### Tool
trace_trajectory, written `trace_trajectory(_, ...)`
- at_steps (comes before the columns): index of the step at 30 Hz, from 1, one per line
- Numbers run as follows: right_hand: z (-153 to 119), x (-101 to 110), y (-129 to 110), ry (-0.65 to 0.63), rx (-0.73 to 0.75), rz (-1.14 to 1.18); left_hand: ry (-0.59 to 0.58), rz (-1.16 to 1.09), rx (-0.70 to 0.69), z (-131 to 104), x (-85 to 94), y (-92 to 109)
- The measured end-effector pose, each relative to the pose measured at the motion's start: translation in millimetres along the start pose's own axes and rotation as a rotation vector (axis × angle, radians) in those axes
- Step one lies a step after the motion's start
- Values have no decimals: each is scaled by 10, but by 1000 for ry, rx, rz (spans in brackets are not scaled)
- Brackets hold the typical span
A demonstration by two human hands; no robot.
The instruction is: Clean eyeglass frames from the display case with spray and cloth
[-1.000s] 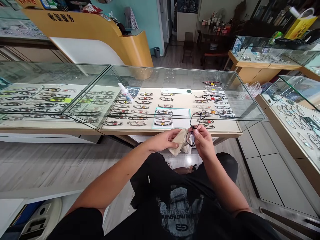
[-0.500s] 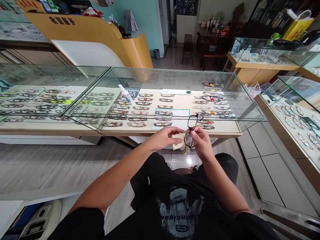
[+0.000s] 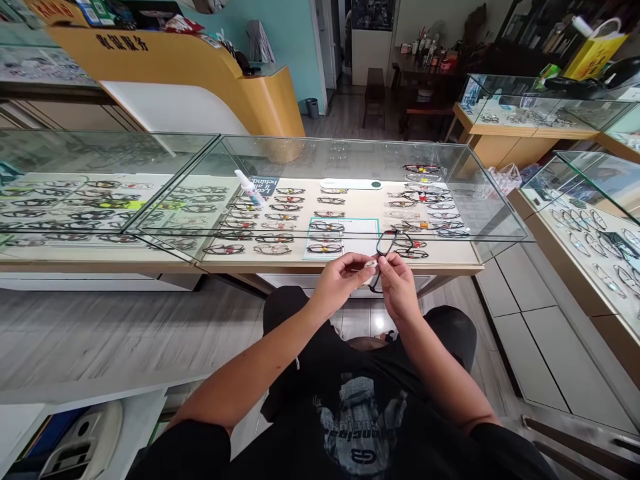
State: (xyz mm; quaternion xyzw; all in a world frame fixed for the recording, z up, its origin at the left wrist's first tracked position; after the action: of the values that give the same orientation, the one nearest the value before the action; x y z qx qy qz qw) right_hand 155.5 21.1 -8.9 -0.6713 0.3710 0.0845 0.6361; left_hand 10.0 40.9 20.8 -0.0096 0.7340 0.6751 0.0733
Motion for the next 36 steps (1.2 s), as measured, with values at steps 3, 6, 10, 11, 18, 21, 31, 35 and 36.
trace_trajectory(3, -14, -23, 10, 26, -15, 15, 19, 65, -126, -44, -33, 34)
trace_trajectory(6, -34, -52, 4, 37, -20, 19, 73, 119, -170, -71, -50, 23)
trace_trajectory(10, -59, -79, -12, 26, -35, 17, 94, 99, -101, -33, -41, -72)
trace_trajectory(11, -65, -83, -18, 18, -38, 15, 93, 84, -60, -11, -30, -103)
trace_trajectory(18, -102, -96, -45, -37, -86, 24, -193, 33, 230, 22, -68, -201)
trace_trajectory(21, -112, -106, -25, -35, -107, 12, -169, -61, 238, -9, -66, -166)
trace_trajectory(31, -106, -96, 71, -32, -209, 55, -206, -190, 335, -97, -82, -154)
trace_trajectory(35, -119, -109, 78, -43, -206, 44, -176, -143, 291, -99, -52, -174)
trace_trajectory(36, -122, -113, 80, -46, -197, 33, -161, -133, 275, -97, -46, -178)
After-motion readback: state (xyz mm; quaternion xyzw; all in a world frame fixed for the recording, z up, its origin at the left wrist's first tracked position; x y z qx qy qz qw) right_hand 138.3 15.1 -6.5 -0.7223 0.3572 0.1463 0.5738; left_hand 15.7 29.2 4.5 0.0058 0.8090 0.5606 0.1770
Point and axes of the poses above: each hand's wrist, its own z-axis towards the middle knuckle, its own x-axis out of the back of the hand, y = z × x, the point moved 4 cm from there along z, towards the middle knuckle, and after that the axes turned 14 degrees about y, right-handed, at the moved point
